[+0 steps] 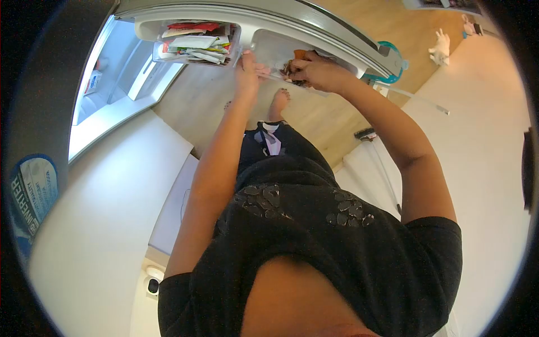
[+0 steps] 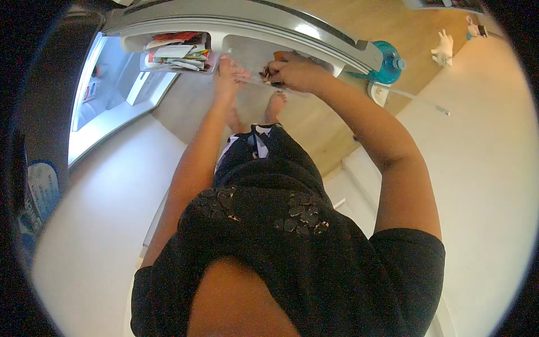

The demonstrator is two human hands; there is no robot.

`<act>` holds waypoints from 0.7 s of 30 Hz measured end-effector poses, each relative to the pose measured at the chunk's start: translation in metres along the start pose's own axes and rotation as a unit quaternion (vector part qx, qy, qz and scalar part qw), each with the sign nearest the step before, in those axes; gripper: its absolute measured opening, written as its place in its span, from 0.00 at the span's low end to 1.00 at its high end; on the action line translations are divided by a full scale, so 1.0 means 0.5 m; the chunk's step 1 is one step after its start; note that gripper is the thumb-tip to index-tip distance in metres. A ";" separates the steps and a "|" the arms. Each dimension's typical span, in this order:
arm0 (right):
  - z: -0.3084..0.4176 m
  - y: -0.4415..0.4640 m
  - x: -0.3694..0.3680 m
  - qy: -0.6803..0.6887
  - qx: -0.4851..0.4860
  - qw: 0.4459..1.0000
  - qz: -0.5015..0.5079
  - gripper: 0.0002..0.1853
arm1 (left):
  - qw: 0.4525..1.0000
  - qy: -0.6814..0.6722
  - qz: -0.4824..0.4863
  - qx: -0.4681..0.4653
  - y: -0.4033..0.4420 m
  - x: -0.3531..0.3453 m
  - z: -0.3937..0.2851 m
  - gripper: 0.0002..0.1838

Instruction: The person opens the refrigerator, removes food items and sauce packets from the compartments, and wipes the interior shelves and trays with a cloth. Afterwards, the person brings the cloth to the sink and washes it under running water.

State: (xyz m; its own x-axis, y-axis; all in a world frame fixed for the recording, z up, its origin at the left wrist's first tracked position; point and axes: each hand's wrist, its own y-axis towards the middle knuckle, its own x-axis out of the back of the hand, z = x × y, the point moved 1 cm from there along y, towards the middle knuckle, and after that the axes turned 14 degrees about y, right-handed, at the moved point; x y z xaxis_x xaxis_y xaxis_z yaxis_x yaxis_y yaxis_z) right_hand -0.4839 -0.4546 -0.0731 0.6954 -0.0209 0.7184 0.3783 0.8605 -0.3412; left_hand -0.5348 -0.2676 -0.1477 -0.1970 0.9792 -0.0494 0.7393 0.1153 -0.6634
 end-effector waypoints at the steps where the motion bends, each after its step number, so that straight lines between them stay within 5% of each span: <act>1: 0.007 -0.012 -0.001 -0.029 0.009 1.000 -0.006 0.17 | 1.000 0.001 -0.008 -0.006 -0.001 0.001 -0.001 0.35; 2: 0.015 -0.019 0.002 -0.015 -0.120 0.990 0.076 0.15 | 1.000 0.003 -0.017 -0.011 -0.003 0.003 0.000 0.34; 6: 0.017 -0.016 -0.012 -0.077 -0.128 0.975 0.162 0.18 | 1.000 0.008 -0.020 -0.008 -0.011 0.008 0.006 0.33; 8: 0.017 -0.013 -0.025 -0.012 -0.225 0.963 0.151 0.15 | 0.999 0.033 -0.035 -0.010 -0.016 0.011 0.010 0.42; 12: 0.032 -0.007 -0.029 -0.051 -0.233 0.964 0.118 0.14 | 0.999 0.016 -0.033 -0.003 -0.024 0.018 0.004 0.42; 18: 0.119 -0.037 0.027 -0.076 -0.211 0.949 0.222 0.14 | 0.999 -0.030 -0.026 -0.013 -0.021 0.023 0.017 0.34; 21: 0.127 -0.062 0.032 -0.118 -0.219 0.956 0.155 0.14 | 0.998 -0.019 -0.040 -0.042 -0.020 0.023 0.017 0.34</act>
State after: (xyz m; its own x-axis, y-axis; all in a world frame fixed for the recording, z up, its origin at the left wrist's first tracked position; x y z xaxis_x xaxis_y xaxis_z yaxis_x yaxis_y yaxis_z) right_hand -0.5235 -0.4492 -0.0126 0.6784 0.3598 0.6405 0.4319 0.5099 -0.7439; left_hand -0.5500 -0.2590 -0.1480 -0.2806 0.9594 -0.0273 0.7717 0.2087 -0.6008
